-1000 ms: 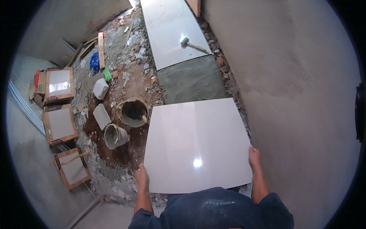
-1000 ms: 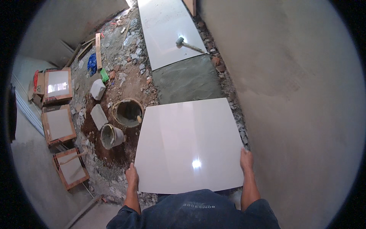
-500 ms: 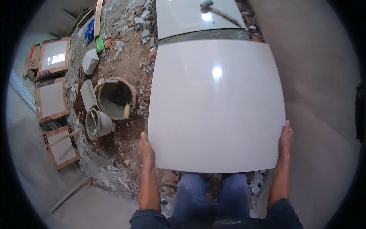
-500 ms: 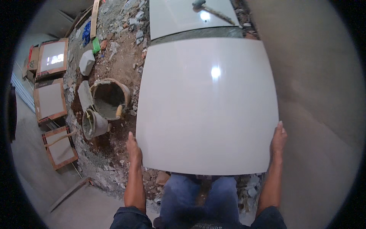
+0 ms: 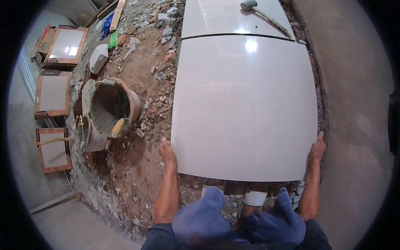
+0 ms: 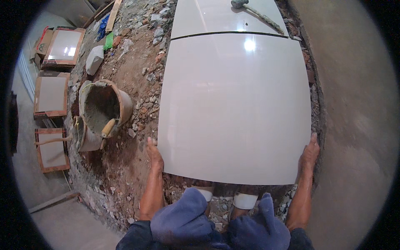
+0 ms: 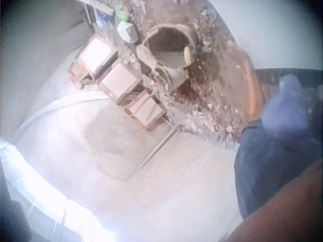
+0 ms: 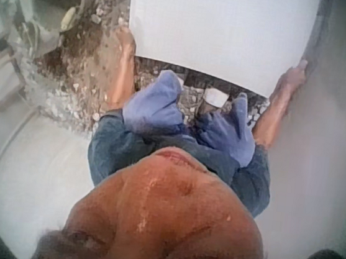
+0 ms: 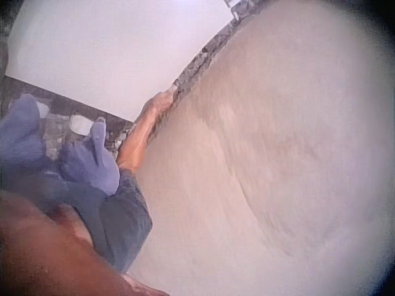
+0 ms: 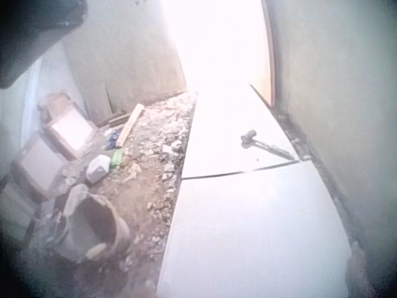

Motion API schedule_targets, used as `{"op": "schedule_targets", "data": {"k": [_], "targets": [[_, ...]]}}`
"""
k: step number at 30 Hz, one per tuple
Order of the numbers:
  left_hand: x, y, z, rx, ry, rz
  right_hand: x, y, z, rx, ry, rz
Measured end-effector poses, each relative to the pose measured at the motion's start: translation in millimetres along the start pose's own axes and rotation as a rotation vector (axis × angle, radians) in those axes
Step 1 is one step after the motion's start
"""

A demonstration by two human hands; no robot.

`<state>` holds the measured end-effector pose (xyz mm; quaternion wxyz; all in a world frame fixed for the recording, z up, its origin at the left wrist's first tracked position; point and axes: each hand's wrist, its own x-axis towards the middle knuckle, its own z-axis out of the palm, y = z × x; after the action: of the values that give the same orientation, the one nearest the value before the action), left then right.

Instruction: The person spreads cement on the floor using a trowel, places a large white tile, and taps it with a rubber mallet to secure it. The person repeats this process for another tile.

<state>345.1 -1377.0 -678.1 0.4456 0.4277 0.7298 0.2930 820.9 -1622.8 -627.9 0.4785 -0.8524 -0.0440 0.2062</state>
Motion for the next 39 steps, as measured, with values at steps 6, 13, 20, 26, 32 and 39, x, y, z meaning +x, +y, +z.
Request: {"op": "schedule_targets", "data": {"k": [6,13,20,26,32,39], "targets": [[14.2,-5.1,14.4,0.022,0.013,-0.023,26.6,16.0,15.3,-0.079,-0.003,-0.125],[23.6,11.0,22.2,0.058,-0.01,-0.009,42.4,30.7,25.2,0.044,-0.027,-0.018],[32.7,-9.2,30.4,0.027,0.055,-0.023,60.4,39.9,26.2,-0.046,-0.013,0.001],[33.9,-22.5,35.2,-0.05,-0.005,-0.052,73.4,60.2,36.3,0.057,0.027,0.035],[33.7,-21.0,36.8,-0.02,0.019,-0.091,71.2,59.1,45.1,-0.053,0.13,-0.107],[20.4,-6.3,46.1,-0.077,-0.021,-0.219,74.3,44.7,41.2,-0.355,0.07,0.015]]}}
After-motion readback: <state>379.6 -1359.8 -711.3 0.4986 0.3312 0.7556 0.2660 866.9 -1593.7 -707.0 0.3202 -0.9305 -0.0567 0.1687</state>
